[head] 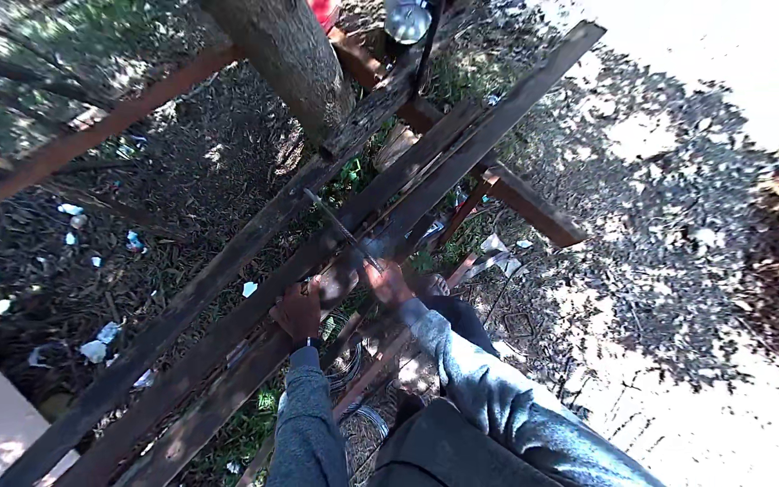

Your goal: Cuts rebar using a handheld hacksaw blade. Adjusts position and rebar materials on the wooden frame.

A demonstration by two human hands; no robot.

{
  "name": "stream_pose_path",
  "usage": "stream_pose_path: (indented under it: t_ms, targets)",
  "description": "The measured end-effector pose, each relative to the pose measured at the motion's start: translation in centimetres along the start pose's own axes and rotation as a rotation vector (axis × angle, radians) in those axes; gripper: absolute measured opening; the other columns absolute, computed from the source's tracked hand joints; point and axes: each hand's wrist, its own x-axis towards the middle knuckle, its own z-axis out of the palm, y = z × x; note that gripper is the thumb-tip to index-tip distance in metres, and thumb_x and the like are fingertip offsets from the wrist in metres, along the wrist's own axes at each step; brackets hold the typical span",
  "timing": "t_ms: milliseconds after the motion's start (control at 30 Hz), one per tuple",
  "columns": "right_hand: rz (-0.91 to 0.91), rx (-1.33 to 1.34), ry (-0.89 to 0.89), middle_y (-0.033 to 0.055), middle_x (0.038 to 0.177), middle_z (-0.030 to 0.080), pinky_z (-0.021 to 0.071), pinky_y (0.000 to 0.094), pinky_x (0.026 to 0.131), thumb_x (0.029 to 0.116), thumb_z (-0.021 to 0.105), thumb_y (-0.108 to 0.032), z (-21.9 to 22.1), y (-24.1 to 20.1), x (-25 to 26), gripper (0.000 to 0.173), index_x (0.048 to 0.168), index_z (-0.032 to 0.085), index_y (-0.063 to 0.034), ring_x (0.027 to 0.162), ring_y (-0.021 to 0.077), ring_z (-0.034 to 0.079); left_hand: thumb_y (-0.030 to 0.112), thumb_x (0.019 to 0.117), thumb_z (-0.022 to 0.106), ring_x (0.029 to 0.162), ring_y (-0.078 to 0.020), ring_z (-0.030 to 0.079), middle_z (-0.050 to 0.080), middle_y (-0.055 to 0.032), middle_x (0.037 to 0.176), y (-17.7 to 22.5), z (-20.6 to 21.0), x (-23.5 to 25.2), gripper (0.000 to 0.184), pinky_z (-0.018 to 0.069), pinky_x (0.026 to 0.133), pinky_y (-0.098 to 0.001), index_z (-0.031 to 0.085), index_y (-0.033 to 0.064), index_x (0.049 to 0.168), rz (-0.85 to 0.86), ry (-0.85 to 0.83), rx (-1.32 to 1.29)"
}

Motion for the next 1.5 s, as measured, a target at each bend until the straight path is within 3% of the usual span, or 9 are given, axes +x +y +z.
stream_pose_path:
  t_ms: [200, 467, 600, 800, 900, 1067, 1167, 1367, 1500]
  targets:
    - [0.018, 0.004, -0.054, 0.0107, 0.088, 0.071, 0.0552, 0.0490, 0.083, 0.1044, 0.047, -0.040, -0.9, -0.8, 0.3, 0.042, 0.095, 0.072, -0.0081, 0.088, 0.0235, 0.069, 0.088, 0.0891, 0.032, 0.095, -0.0254, 0.069, 0.075, -0.0025, 0.090, 0.5, -0.3, 0.0, 0.078, 0.0452, 0.096, -0.0593, 0.075, 0.0218, 0.090, 0.009, 0.048, 0.025]
    - [0.035, -0.087, -0.085, 0.0126, 0.095, 0.074, 0.0553, 0.0535, 0.090, 0.1056, 0.049, -0.041, -1.4, -0.2, -0.4, 0.041, 0.106, 0.075, -0.0102, 0.095, 0.0274, 0.071, 0.082, 0.0917, 0.039, 0.105, -0.0277, 0.068, 0.077, -0.0034, 0.099, 1.0, -1.1, -0.1, 0.071, 0.0401, 0.106, -0.0591, 0.078, 0.0227, 0.096, -0.038, -0.036, 0.034]
    - [-0.015, 0.050, -0.023, 0.0055, 0.071, 0.063, 0.0556, 0.0427, 0.067, 0.1046, 0.052, -0.043, -2.0, 2.6, -3.9, 0.043, 0.093, 0.071, -0.0063, 0.065, 0.0165, 0.062, 0.087, 0.0894, 0.035, 0.099, -0.0265, 0.067, 0.074, -0.0011, 0.093, -0.7, 0.7, 0.0, 0.074, 0.0425, 0.101, -0.0611, 0.074, 0.0242, 0.089, -0.032, 0.006, 0.011]
    - [-0.028, 0.098, 0.037, -0.0035, 0.062, 0.056, 0.0485, 0.0296, 0.053, 0.1058, 0.052, -0.038, -4.5, 4.7, -10.4, 0.040, 0.086, 0.068, -0.0079, 0.054, 0.0060, 0.054, 0.084, 0.0931, 0.030, 0.102, -0.0308, 0.065, 0.073, -0.0046, 0.097, -0.9, -0.3, -1.5, 0.075, 0.0420, 0.098, -0.0635, 0.073, 0.0235, 0.095, 0.050, -0.016, -0.032]
    - [-0.003, 0.082, -0.010, -0.0005, 0.062, 0.055, 0.0497, 0.0336, 0.054, 0.1044, 0.054, -0.036, -3.5, 2.7, -6.9, 0.038, 0.084, 0.067, -0.0062, 0.054, 0.0091, 0.054, 0.084, 0.0929, 0.030, 0.104, -0.0326, 0.064, 0.073, -0.0060, 0.099, -1.2, -0.8, -2.1, 0.075, 0.0426, 0.098, -0.0638, 0.073, 0.0229, 0.096, 0.078, -0.001, -0.060]
    - [-0.011, -0.088, -0.066, 0.0153, 0.076, 0.063, 0.0517, 0.0575, 0.061, 0.1060, 0.044, -0.053, -0.3, 0.4, 0.4, 0.053, 0.090, 0.067, -0.0076, 0.068, 0.0316, 0.064, 0.081, 0.0943, 0.037, 0.106, -0.0312, 0.065, 0.074, -0.0054, 0.100, -1.4, -0.6, -2.0, 0.069, 0.0443, 0.098, -0.0606, 0.074, 0.0225, 0.099, 0.063, 0.008, -0.048]
    - [-0.025, -0.027, -0.040, 0.0109, 0.073, 0.061, 0.0514, 0.0516, 0.061, 0.1063, 0.047, -0.051, -0.6, 1.2, -1.0, 0.049, 0.095, 0.068, -0.0088, 0.065, 0.0254, 0.061, 0.079, 0.0954, 0.036, 0.102, -0.0280, 0.065, 0.073, -0.0028, 0.095, -0.8, -0.4, -1.4, 0.068, 0.0432, 0.099, -0.0586, 0.074, 0.0226, 0.093, 0.050, 0.010, -0.019]
    - [-0.055, 0.137, 0.065, -0.0051, 0.060, 0.054, 0.0470, 0.0277, 0.052, 0.1047, 0.054, -0.032, -3.7, 6.2, -10.5, 0.036, 0.082, 0.067, -0.0078, 0.052, 0.0042, 0.052, 0.074, 0.0986, 0.037, 0.095, -0.0292, 0.064, 0.070, -0.0054, 0.088, -0.7, -1.2, -1.7, 0.066, 0.0436, 0.096, -0.0585, 0.071, 0.0185, 0.087, 0.102, 0.031, -0.082]
    - [-0.031, 0.092, 0.020, -0.0032, 0.057, 0.050, 0.0462, 0.0318, 0.050, 0.1039, 0.054, -0.035, -2.9, 2.6, -6.0, 0.039, 0.077, 0.063, -0.0077, 0.050, 0.0073, 0.050, 0.074, 0.0977, 0.041, 0.093, -0.0290, 0.064, 0.069, -0.0045, 0.085, -0.8, -1.0, -1.7, 0.064, 0.0438, 0.095, -0.0587, 0.070, 0.0190, 0.083, 0.097, 0.040, -0.091]
